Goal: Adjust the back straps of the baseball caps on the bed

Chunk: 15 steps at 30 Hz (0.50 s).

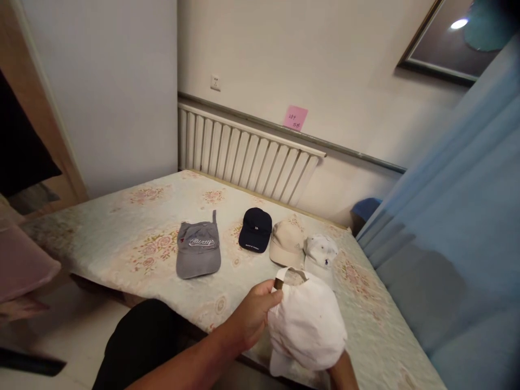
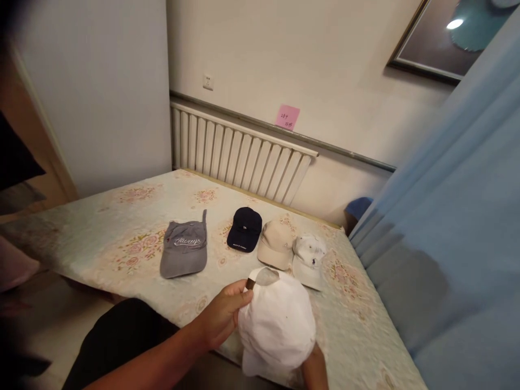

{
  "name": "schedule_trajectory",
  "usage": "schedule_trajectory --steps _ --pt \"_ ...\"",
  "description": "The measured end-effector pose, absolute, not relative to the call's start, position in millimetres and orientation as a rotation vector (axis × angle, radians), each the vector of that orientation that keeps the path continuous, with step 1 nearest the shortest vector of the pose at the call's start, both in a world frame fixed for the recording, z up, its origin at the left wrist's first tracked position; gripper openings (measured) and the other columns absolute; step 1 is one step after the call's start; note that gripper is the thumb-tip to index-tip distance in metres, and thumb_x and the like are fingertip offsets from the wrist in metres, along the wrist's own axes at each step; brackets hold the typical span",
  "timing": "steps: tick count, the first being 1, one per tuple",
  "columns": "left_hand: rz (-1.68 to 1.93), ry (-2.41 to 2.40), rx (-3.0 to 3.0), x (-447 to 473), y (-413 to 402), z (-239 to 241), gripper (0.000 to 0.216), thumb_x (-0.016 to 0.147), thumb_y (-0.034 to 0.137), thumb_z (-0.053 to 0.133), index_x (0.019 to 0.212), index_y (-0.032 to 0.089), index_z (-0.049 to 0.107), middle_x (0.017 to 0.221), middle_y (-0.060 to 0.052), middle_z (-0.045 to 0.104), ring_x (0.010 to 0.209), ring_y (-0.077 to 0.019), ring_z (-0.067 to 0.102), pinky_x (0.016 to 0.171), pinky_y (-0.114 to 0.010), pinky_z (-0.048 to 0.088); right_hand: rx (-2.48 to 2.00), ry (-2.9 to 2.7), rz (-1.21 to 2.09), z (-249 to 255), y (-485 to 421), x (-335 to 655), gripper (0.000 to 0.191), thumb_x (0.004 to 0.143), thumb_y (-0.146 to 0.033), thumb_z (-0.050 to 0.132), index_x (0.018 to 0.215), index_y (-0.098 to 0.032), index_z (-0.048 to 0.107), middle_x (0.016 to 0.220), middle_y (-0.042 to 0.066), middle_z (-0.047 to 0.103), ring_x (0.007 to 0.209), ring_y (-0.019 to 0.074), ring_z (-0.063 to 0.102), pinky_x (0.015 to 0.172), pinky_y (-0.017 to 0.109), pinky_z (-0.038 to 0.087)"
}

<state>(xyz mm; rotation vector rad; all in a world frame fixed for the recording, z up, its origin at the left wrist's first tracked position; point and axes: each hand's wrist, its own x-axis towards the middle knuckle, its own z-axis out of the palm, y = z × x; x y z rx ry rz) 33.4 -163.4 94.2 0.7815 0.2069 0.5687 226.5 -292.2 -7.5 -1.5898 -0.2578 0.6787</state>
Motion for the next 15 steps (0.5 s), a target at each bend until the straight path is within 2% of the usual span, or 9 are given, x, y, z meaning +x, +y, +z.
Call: schedule_trajectory --steps 2,5,8,9,11,13,15 --pt "0.595 0.248 0.839 32.3 -164.0 96.8 0.031 0.077 0.036 0.066 0.099 0.014 0.065 0.088 -0.008 0.069 0.08 -0.019 0.062 0.073 -0.028 0.043 -1.719 -0.341 0.445 25.2 -293.3 239.0 0.028 0.055 -0.034 0.076 0.079 -0.021 0.07 0.083 0.004 0.07 0.09 0.0279 0.061 0.08 0.034 0.048" --pt "0.622 0.3 0.883 33.1 -167.8 99.9 0.033 0.082 0.045 0.059 0.09 0.014 0.064 0.084 -0.006 0.067 0.076 -0.0169 0.059 0.069 -0.026 0.042 -1.822 -0.51 0.086 83.8 -297.0 231.9 0.034 0.067 -0.04 0.067 0.096 -0.021 0.066 0.079 0.003 0.068 0.075 0.0235 0.062 0.077 0.037 0.047" --pt "0.601 0.287 0.856 36.0 -174.2 104.1 0.039 0.084 0.051 0.054 0.094 0.014 0.064 0.09 -0.008 0.067 0.082 -0.0193 0.06 0.075 -0.03 0.043 -1.725 -1.03 -0.133 129.4 -294.3 194.2 0.024 0.073 -0.036 0.066 0.093 -0.023 0.067 0.09 0.005 0.068 0.083 0.0229 0.061 0.08 0.036 0.047" --pt "0.598 0.278 0.856 37.0 -176.5 105.7 0.042 0.084 0.053 0.053 0.097 0.014 0.064 0.092 -0.009 0.067 0.086 -0.0206 0.06 0.079 -0.031 0.043 -1.651 -1.301 -0.21 138.3 -291.1 179.9 0.02 0.074 -0.031 0.067 0.093 -0.023 0.067 0.093 0.006 0.068 0.088 0.0231 0.061 0.083 0.036 0.047" --pt "0.602 0.263 0.886 38.2 -180.4 108.5 0.049 0.083 0.058 0.049 0.101 0.014 0.064 0.096 -0.01 0.067 0.095 -0.0226 0.059 0.086 -0.033 0.042 -1.502 -1.814 -0.368 146.1 -282.6 156.0 0.028 0.075 -0.023 0.067 0.103 -0.024 0.065 0.105 0.008 0.066 0.097 0.0243 0.058 0.086 0.039 0.046" --pt "0.604 0.248 0.932 38.1 -183.3 110.6 0.054 0.083 0.063 0.045 0.101 0.015 0.064 0.097 -0.009 0.066 0.101 -0.0236 0.056 0.091 -0.033 0.04 -1.461 -2.009 -0.553 143.5 -273.8 142.8 0.03 0.077 -0.018 0.064 0.106 -0.021 0.063 0.109 0.01 0.064 0.098 0.025 0.057 0.082 0.04 0.047" --pt "0.601 0.24 0.969 37.1 -185.3 111.9 0.057 0.084 0.064 0.04 0.101 0.015 0.063 0.097 -0.009 0.065 0.105 -0.0237 0.054 0.094 -0.033 0.038 -1.434 -1.997 -0.693 136.0 -267.7 139.3 0.021 0.079 -0.015 0.061 0.1 -0.019 0.063 0.102 0.012 0.064 0.09 0.0238 0.057 0.076 0.039 0.048"
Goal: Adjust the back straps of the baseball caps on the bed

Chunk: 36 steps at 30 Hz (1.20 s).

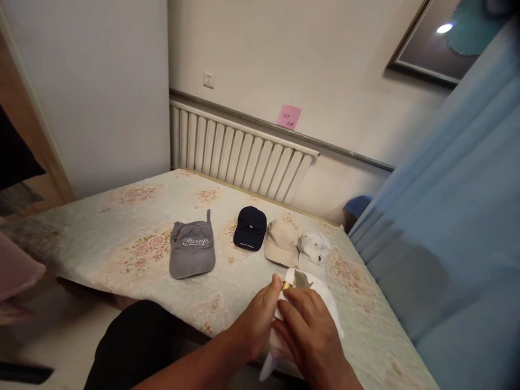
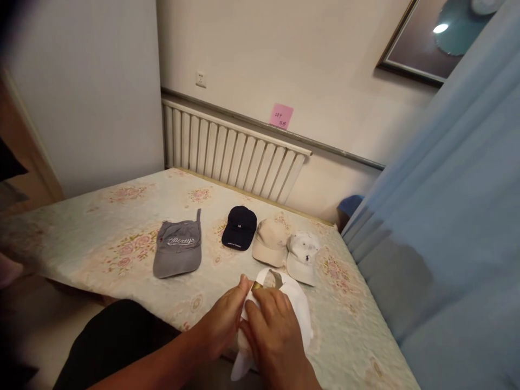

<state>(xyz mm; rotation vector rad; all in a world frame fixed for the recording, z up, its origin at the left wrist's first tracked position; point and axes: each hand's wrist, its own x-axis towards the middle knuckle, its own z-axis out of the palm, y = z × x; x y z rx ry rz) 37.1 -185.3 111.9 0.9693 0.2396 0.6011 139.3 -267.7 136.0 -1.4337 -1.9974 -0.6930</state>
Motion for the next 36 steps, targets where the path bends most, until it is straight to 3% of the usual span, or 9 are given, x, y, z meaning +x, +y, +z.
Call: schedule_trajectory --steps 5,10,13,18,21,24,28,31,36 --pt "0.651 0.293 1.131 35.0 -185.7 110.1 0.05 0.091 0.056 0.032 0.094 0.014 0.058 0.092 -0.006 0.06 0.095 -0.0189 0.052 0.092 -0.032 0.037 -1.52 -1.747 -0.444 126.1 -265.8 144.7 0.014 0.087 -0.014 0.049 0.084 -0.019 0.061 0.077 0.005 0.062 0.069 0.0168 0.055 0.062 0.029 0.044" --pt "0.622 0.309 1.379 35.6 -181.2 104.6 0.022 0.088 0.036 0.048 0.089 0.015 0.056 0.087 -0.001 0.055 0.085 -0.0153 0.048 0.079 -0.026 0.037 -1.702 -1.188 0.232 134.0 -265.2 153.7 0.024 0.087 -0.037 0.051 0.07 -0.021 0.056 0.062 -0.001 0.06 0.06 0.0149 0.056 0.059 0.025 0.042" --pt "0.606 0.274 1.414 35.4 -179.4 103.8 0.017 0.083 0.026 0.051 0.093 0.015 0.059 0.089 -0.001 0.056 0.086 -0.015 0.048 0.078 -0.025 0.036 -1.641 -0.987 0.403 140.7 -263.5 162.9 0.027 0.085 -0.042 0.053 0.068 -0.02 0.054 0.059 -0.002 0.06 0.06 0.0148 0.056 0.062 0.025 0.042" --pt "0.565 0.306 1.219 34.3 -177.7 106.2 0.019 0.081 0.032 0.055 0.087 0.015 0.06 0.079 0.001 0.054 0.075 -0.0121 0.046 0.067 -0.022 0.034 -1.506 -1.243 0.596 155.1 -260.7 176.7 0.031 0.089 -0.039 0.045 0.1 -0.017 0.064 0.064 0.0 0.062 0.061 0.0148 0.056 0.068 0.028 0.044" --pt "0.501 0.289 1.107 34.0 -177.6 108.5 0.021 0.079 0.035 0.059 0.083 0.014 0.06 0.076 0.001 0.056 0.072 -0.0119 0.047 0.066 -0.022 0.035 -1.567 -1.448 0.489 163.8 -259.0 176.6 0.036 0.089 -0.03 0.042 0.12 -0.02 0.058 0.09 0.006 0.068 0.06 0.0126 0.054 0.064 0.027 0.044" --pt "0.506 0.256 1.09 32.5 -178.4 110.5 0.024 0.075 0.037 0.065 0.077 0.014 0.061 0.072 0.001 0.056 0.07 -0.0114 0.047 0.065 -0.021 0.035 -1.628 -1.748 0.39 168.7 -255.6 171.7 0.032 0.087 -0.021 0.042 0.109 -0.024 0.065 0.104 0.007 0.065 0.079 0.015 0.059 0.072 0.028 0.044" --pt "0.455 0.281 1.049 25.9 -178.2 114.7 0.03 0.074 0.043 0.068 0.077 0.013 0.062 0.065 0.002 0.053 0.059 -0.0084 0.044 0.058 -0.02 0.032 -1.723 -1.666 0.34 161.1 -244.8 187.5 0.022 0.082 -0.018 0.047 0.08 -0.021 0.068 0.076 0.003 0.064 0.071 0.0155 0.057 0.068 0.028 0.043" --pt "0.486 0.288 1.001 21.4 -173.6 116.1 0.034 0.076 0.046 0.065 0.077 0.013 0.061 0.065 0.001 0.055 0.056 -0.0077 0.045 0.055 -0.019 0.031 -1.708 -1.152 0.465 139.8 -237.5 222.5 0.018 0.075 -0.031 0.057 0.082 -0.019 0.068 0.071 0.002 0.066 0.053 0.0137 0.052 0.059 0.029 0.045" --pt "0.598 0.275 0.814 24.4 -157.6 107.2 0.022 0.074 0.033 0.068 0.074 0.014 0.058 0.062 0.002 0.055 0.054 -0.0075 0.048 0.055 -0.019 0.033 -1.405 -0.625 0.737 74.6 -243.5 253.5 0.05 0.061 -0.052 0.074 0.098 -0.019 0.069 0.103 0.011 0.071 0.077 0.0215 0.065 0.08 0.039 0.049"
